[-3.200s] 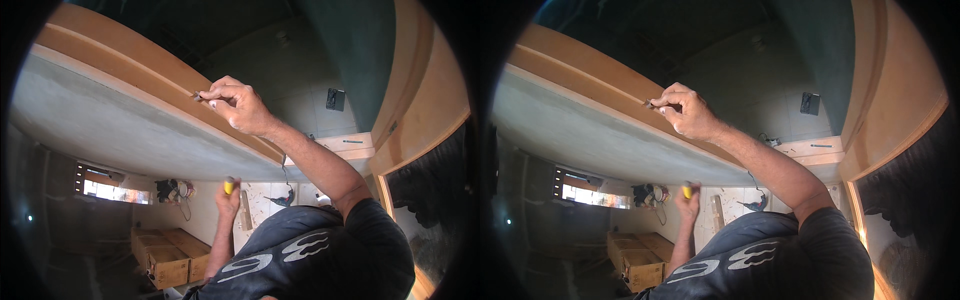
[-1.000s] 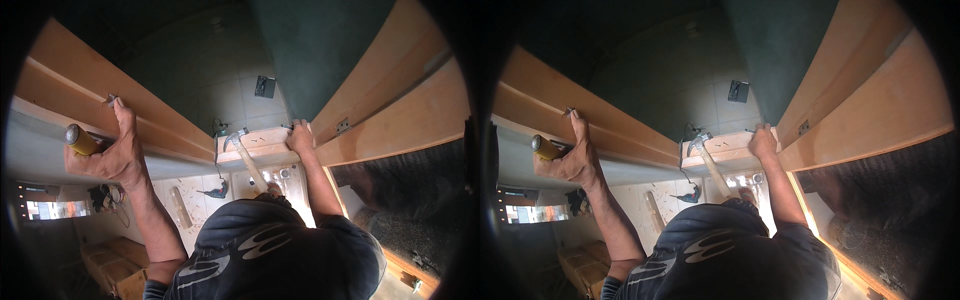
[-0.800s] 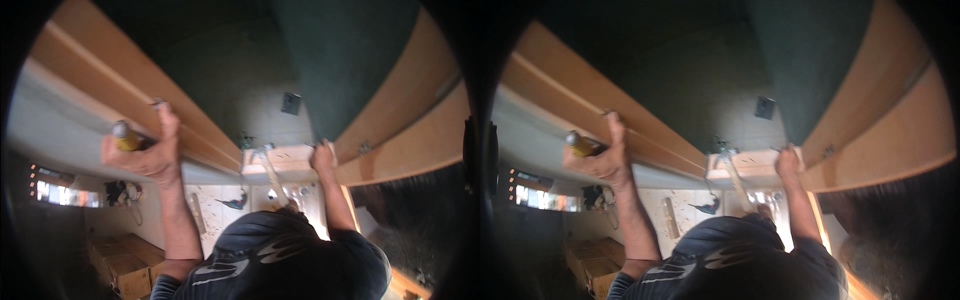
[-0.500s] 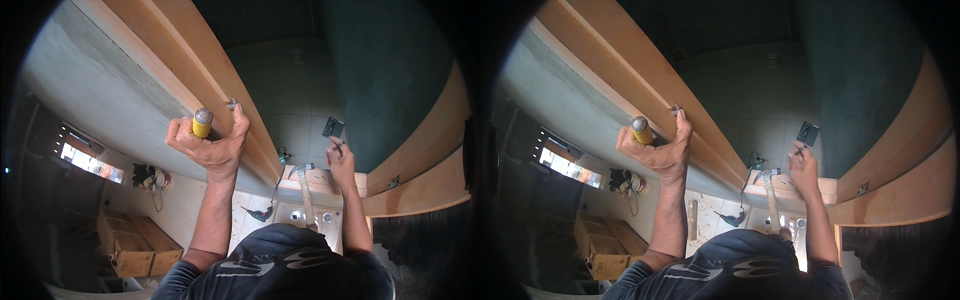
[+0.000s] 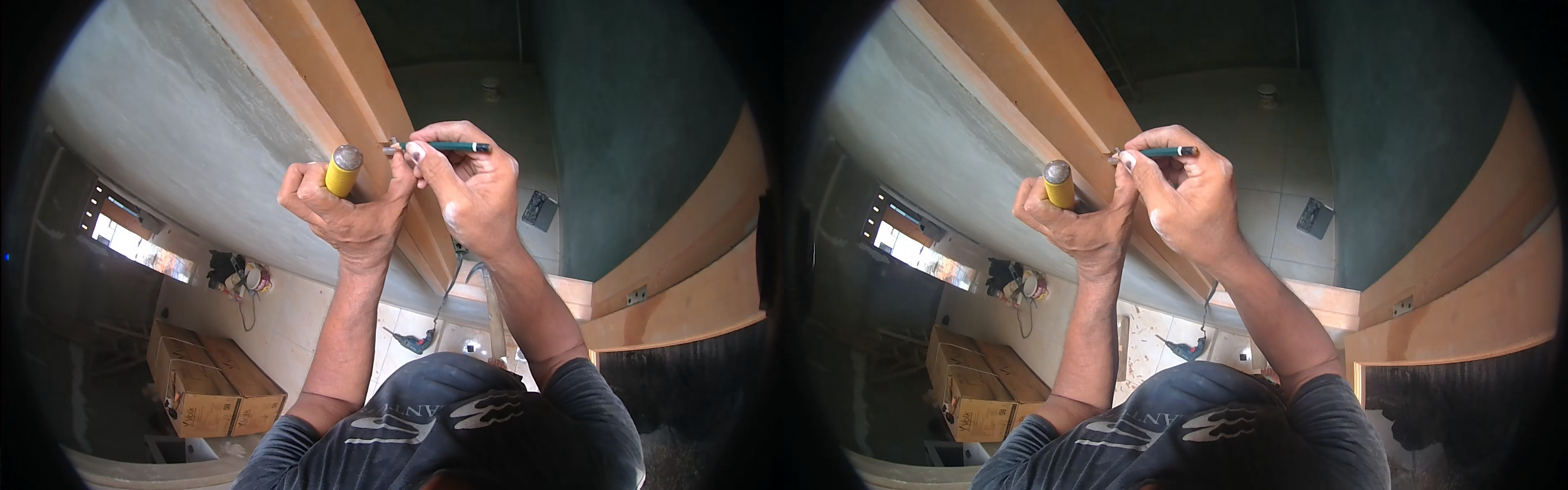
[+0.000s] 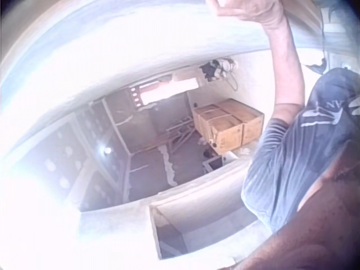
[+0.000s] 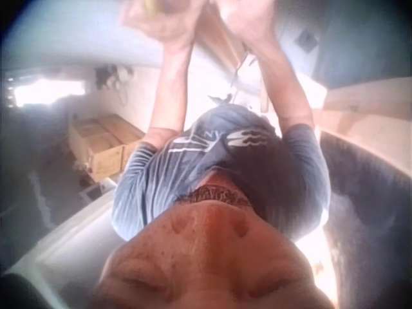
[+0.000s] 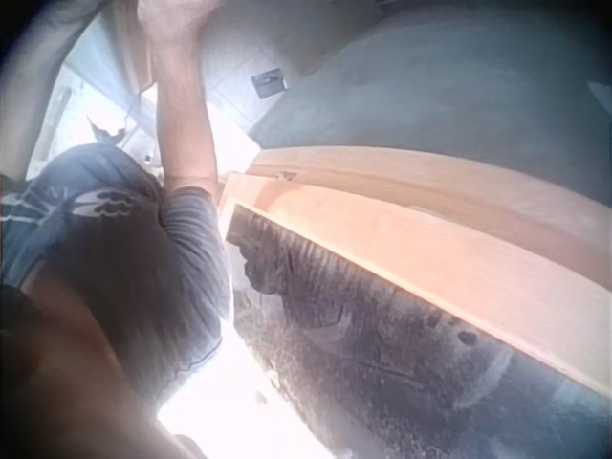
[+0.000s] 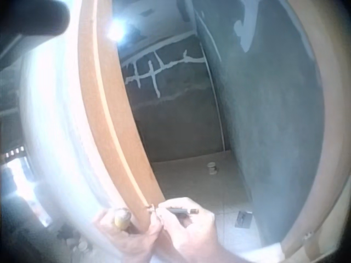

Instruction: The person uses a hammer and chisel to carve a recess into a wooden door frame. They then insert a metal fixture into the carved recess and secure it by hammering it flush with the frame.

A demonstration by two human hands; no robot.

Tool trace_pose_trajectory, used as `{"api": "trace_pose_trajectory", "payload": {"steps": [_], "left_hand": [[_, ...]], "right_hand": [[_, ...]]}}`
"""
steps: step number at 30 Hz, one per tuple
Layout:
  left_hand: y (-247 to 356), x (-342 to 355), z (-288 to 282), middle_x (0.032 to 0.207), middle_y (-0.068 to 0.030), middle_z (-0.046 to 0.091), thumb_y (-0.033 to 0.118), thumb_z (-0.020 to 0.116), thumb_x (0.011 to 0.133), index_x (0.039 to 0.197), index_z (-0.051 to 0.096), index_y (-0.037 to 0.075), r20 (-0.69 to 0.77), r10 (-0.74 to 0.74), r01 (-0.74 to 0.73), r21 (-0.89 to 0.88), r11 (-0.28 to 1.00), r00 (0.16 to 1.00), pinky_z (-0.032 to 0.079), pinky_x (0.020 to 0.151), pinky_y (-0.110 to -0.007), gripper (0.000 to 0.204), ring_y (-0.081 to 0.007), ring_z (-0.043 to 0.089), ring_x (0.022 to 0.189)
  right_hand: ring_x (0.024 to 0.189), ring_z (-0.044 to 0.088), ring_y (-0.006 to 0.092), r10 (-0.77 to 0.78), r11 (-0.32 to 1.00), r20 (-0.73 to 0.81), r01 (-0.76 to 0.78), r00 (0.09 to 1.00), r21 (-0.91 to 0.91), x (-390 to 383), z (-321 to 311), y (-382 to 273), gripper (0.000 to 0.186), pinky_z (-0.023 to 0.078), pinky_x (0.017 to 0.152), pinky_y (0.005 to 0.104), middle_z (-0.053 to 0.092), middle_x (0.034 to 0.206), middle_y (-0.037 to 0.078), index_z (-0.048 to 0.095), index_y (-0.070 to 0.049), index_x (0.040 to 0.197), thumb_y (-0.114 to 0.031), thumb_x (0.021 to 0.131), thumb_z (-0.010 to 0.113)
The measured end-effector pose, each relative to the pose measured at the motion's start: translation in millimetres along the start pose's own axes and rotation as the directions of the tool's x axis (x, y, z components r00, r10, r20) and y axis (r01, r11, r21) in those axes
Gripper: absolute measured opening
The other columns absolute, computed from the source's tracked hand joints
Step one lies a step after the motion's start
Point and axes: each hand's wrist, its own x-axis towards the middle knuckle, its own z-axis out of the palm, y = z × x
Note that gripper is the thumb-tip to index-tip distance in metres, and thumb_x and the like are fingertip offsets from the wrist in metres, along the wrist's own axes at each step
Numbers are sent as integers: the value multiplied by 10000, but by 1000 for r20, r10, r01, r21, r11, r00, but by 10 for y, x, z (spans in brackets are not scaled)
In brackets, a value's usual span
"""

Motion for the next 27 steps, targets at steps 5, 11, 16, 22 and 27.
{"api": "trace_pose_trajectory", "payload": {"steps": [5,11,16,22,27], "left_hand": [[-10,-28,4,1199,-149,360,370,986,754,1266,430,81,10,22,-22,0,1000,1000,458,899,-481,810,-298,414,1198],[-46,-33,38,1188,-156,377,353,989,746,1251,437,71,-19,24,-25,-16,1000,1000,449,897,-477,800,-302,415,1180],[-41,-15,37,1188,-156,378,348,993,732,1249,439,80,-37,43,-42,26,999,998,441,906,-484,803,-306,417,1171],[-78,-32,23,1197,-154,368,351,984,739,1266,427,89,-11,56,-56,5,998,998,428,928,-499,810,-305,405,1187],[-81,-36,32,1197,-151,364,358,980,744,1271,424,93,-7,51,-51,2,999,999,429,927,-497,811,-299,401,1196]], "right_hand": [[857,735,98,-4,1000,21,4,1000,28,53,11,57,95,611,742,250,763,916,87,736,43,1057,-4,1020,662],[826,770,133,-90,994,2,90,996,-66,80,18,123,90,637,704,256,779,896,120,730,58,1030,12,986,667],[809,772,144,-89,993,7,89,996,-70,90,17,115,88,633,675,261,775,891,127,726,61,1015,4,981,668],[824,758,145,-125,981,78,135,989,-142,117,-14,114,93,629,692,269,756,918,130,721,66,1009,1,983,659],[820,750,149,-128,988,42,131,991,-78,102,5,152,88,620,679,276,750,918,132,723,66,998,13,973,658]]}}
